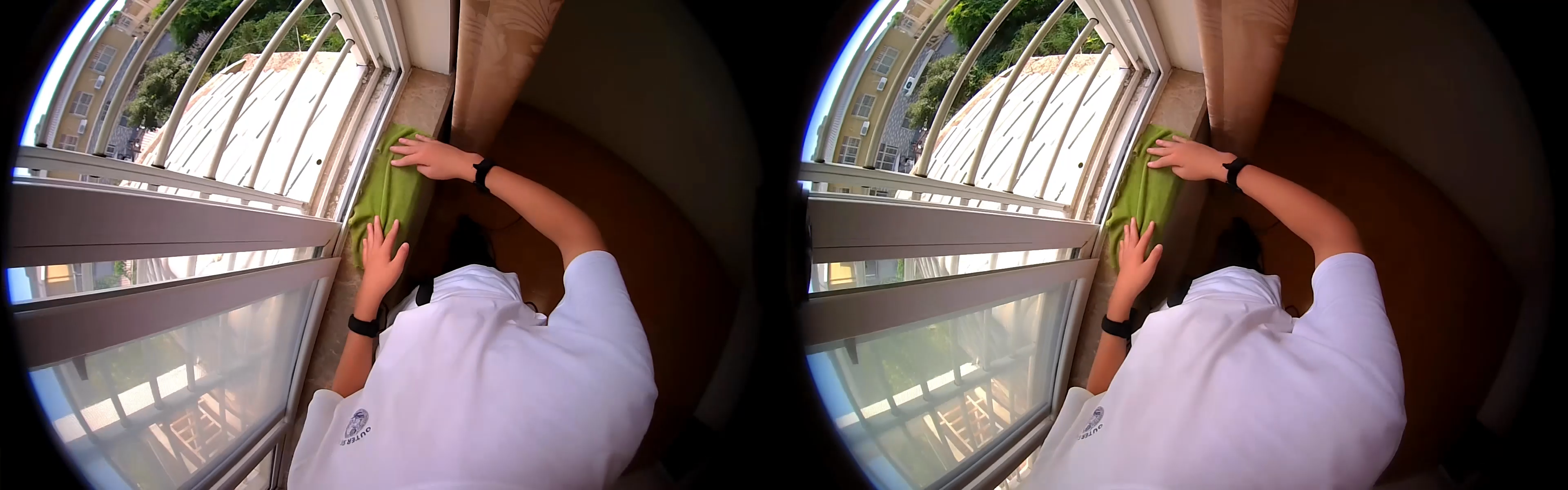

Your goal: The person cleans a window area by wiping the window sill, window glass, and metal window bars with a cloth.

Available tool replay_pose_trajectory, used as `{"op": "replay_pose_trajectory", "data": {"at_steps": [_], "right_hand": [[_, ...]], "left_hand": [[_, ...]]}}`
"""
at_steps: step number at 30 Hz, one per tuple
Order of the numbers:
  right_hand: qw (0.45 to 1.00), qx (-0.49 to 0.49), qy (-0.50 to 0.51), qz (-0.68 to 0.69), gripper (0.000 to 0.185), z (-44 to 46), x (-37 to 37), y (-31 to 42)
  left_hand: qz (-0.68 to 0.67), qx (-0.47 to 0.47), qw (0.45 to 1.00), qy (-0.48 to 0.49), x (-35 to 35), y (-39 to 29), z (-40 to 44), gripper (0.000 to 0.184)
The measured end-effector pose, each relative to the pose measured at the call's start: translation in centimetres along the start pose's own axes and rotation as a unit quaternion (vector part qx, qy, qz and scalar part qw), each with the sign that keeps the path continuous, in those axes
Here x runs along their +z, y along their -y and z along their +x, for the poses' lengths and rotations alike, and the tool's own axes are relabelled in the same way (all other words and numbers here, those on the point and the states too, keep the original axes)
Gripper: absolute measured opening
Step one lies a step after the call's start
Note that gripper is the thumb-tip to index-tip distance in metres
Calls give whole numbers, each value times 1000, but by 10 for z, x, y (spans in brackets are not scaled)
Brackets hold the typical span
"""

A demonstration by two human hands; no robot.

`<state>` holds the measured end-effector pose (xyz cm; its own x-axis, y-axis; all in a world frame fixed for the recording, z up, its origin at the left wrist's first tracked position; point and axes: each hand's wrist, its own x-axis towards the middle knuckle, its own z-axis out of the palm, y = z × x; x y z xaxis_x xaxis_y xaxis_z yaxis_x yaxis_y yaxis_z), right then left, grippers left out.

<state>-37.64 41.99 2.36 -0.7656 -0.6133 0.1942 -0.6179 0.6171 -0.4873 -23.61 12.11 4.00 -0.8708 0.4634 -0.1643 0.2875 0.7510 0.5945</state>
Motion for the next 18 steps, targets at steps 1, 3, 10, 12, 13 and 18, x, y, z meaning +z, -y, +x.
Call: {"op": "replay_pose_trajectory", "data": {"at_steps": [1, 3, 10, 12, 13, 18], "right_hand": [[999, 36, 9, 20, 57, 12, -6, -18], [997, 68, 21, -8, 56, 27, -1, -23], [991, -50, 65, 110, 47, -3, -13, -25], [988, -62, 63, 130, 36, -12, -30, -29], [988, -48, 37, 139, 30, -12, -33, -30], [996, 15, -49, 71, 23, 13, -51, -21]], "left_hand": [[16, -12, 999, -46, 7, -10, 27, 63], [32, -60, 988, -138, 21, -34, 78, 64], [-30, -191, 955, -224, 15, -80, 119, 46], [52, -207, 939, -270, 19, -87, 108, 46], [97, -211, 925, -300, 19, -93, 103, 47], [184, -341, 872, -298, 23, -109, 94, 60]]}}
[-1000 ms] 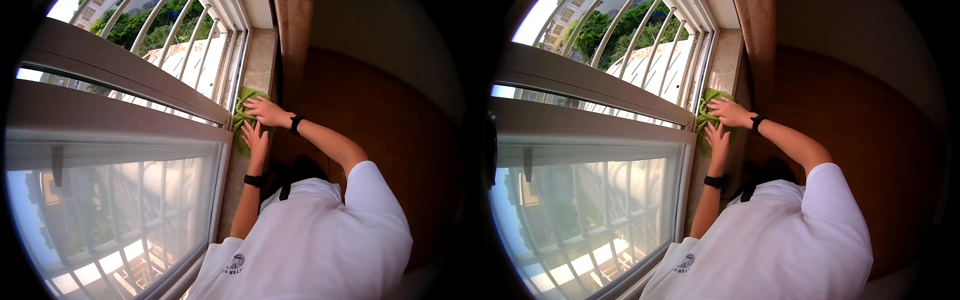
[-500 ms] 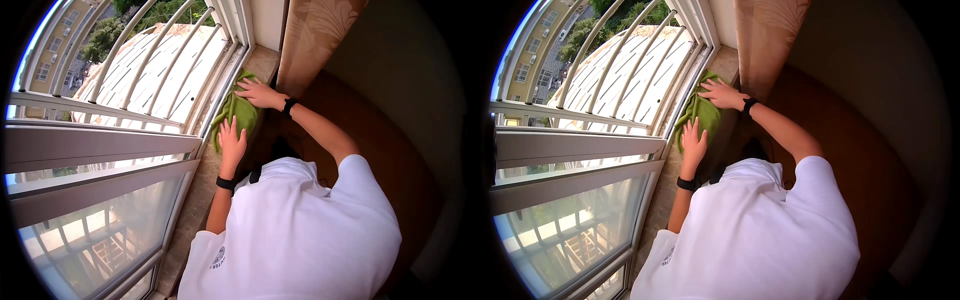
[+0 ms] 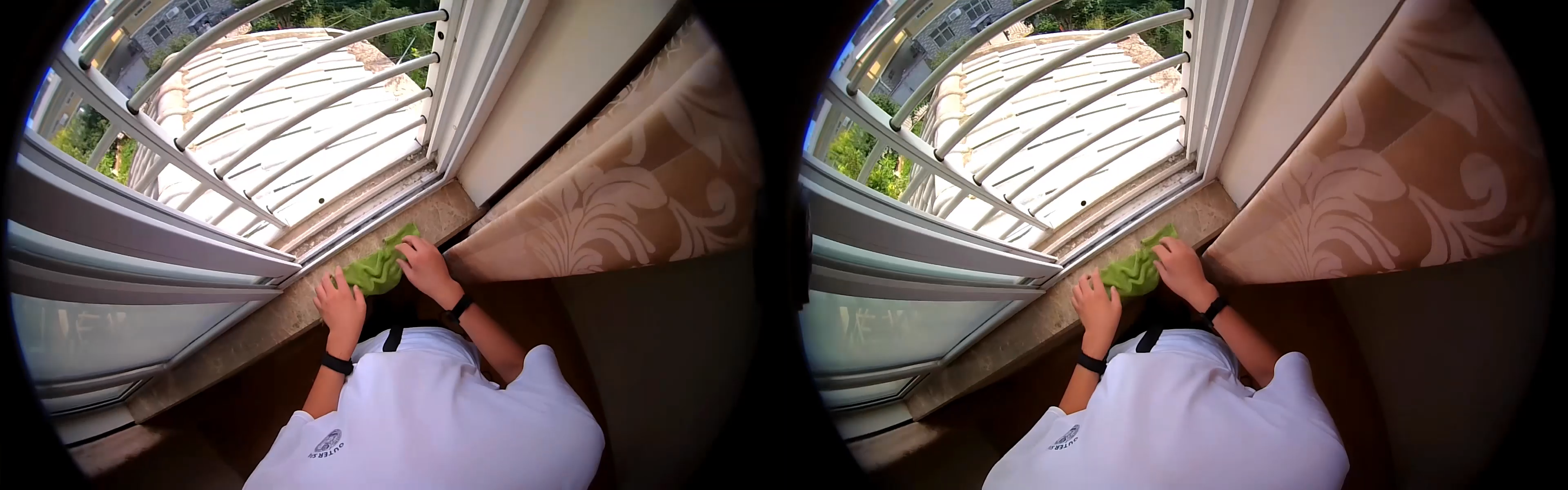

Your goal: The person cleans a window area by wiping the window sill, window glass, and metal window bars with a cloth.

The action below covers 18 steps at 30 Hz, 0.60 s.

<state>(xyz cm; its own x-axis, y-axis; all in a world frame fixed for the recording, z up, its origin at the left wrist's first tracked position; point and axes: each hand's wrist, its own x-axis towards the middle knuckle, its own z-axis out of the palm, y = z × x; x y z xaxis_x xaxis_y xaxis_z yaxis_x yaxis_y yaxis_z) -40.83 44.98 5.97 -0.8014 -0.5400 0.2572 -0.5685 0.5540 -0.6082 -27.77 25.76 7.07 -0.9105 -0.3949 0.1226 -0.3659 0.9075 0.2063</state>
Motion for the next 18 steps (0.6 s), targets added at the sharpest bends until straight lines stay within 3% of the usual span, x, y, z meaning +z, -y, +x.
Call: {"op": "replay_pose_trajectory", "data": {"at_steps": [3, 6, 9, 12, 16, 18], "right_hand": [[995, -25, -13, -99, 21, 14, 7, 9], [990, -32, -12, -138, 7, 17, 24, 9], [989, -22, -1, -144, 9, 17, 31, 9], [994, -9, -19, -109, 7, 17, 32, 15], [1000, -10, 0, 14, 9, 22, 30, 26], [997, -30, 1, 74, 11, 36, 14, 44]], "left_hand": [[0, -36, 999, 15, 3, 8, 1, 64], [-28, -15, 999, 28, 4, 16, 9, 39], [-29, 41, 997, 58, 21, 22, 20, 24], [-43, 76, 990, 110, 44, 20, 30, 20], [-126, 62, 965, 223, 3, 6, 35, 38], [-196, 64, 957, 202, 1, 9, 40, 43]]}}
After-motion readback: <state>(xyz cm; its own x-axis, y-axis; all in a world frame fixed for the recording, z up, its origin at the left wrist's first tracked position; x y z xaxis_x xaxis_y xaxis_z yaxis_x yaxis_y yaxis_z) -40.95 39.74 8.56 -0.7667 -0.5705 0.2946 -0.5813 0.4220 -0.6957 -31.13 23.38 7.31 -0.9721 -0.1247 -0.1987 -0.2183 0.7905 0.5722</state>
